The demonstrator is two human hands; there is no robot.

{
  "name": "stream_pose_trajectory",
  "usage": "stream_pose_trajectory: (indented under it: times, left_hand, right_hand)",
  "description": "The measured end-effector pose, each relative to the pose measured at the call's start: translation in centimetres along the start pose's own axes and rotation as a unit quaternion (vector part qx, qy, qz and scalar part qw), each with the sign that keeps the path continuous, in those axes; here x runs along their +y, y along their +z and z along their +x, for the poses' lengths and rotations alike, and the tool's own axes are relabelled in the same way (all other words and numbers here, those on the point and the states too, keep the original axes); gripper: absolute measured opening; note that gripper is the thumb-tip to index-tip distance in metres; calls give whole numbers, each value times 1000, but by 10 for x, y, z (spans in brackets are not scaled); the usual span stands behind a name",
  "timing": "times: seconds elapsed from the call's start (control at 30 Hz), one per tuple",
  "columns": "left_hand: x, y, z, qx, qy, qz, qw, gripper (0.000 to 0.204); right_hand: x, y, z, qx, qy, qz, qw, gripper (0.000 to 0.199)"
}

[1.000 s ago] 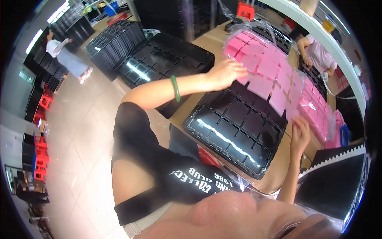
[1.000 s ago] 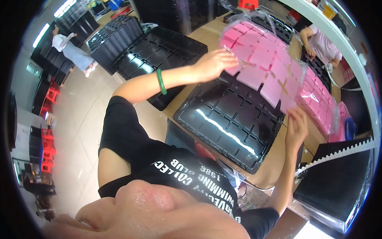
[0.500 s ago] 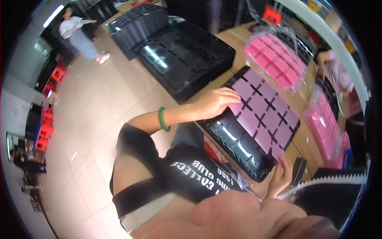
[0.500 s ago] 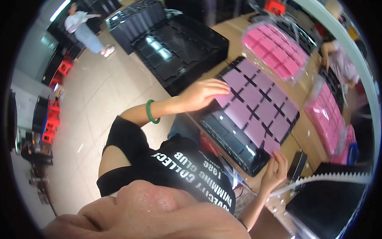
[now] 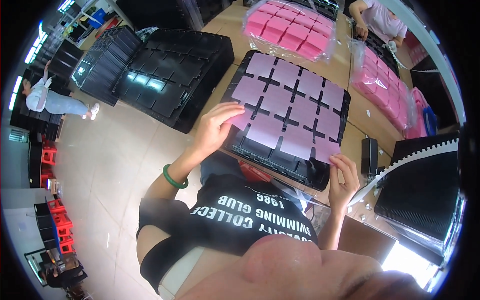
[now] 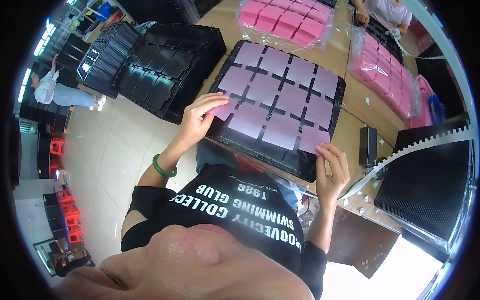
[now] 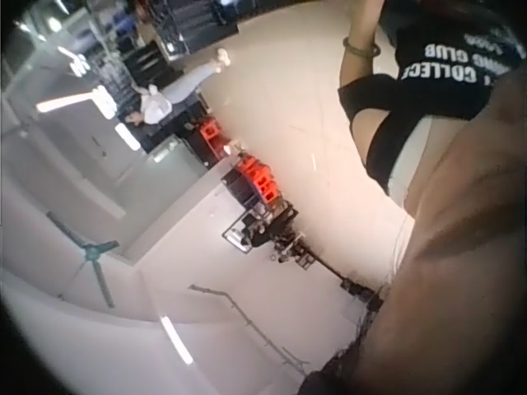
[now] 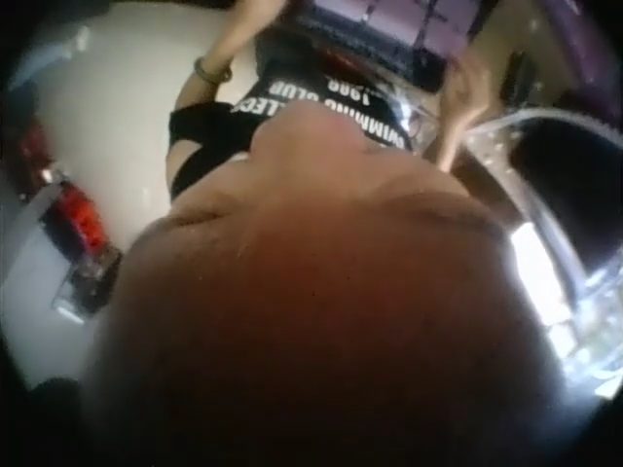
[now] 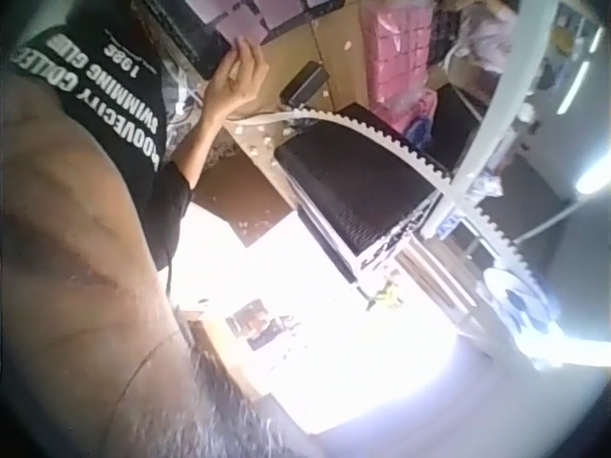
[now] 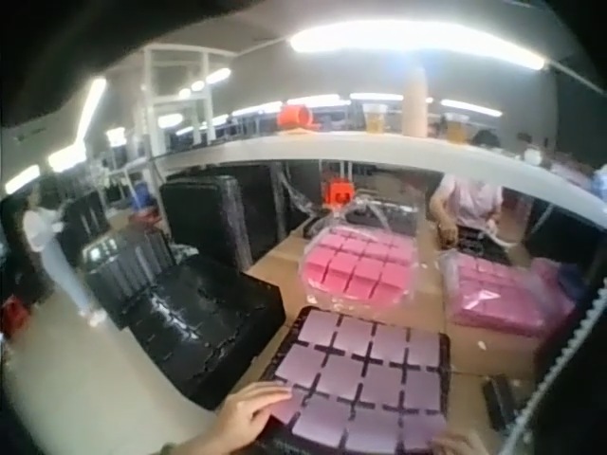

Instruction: The person peels adhesive pieces from a strip and applies them onto a plastic tray by hand, then places a foam sheet onto the tray.

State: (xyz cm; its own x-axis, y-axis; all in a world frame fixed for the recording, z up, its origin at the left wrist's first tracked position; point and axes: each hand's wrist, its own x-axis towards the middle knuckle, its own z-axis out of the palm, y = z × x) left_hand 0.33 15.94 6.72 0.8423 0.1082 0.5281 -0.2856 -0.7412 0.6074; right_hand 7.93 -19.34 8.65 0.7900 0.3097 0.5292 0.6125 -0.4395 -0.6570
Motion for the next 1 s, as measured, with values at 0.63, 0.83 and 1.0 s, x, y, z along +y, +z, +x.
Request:
stream_pose_trajectory:
  times: [0.63,0.83,1.0]
  left_hand:
    - [4,-5,-5,6,-27,-12,1000,40]
    - [3,-7,-17,-15,-41,46,998,42]
    - [6,-27,-24,-98,-54,141,984,55]
  right_hand:
    - [-10,4,-7,-11,-5,-32,999,23]
    - [-8,-4,-14,-76,-5,-67,995,23]
    - [-18,-30,-10,-216,35,-80,973,30]
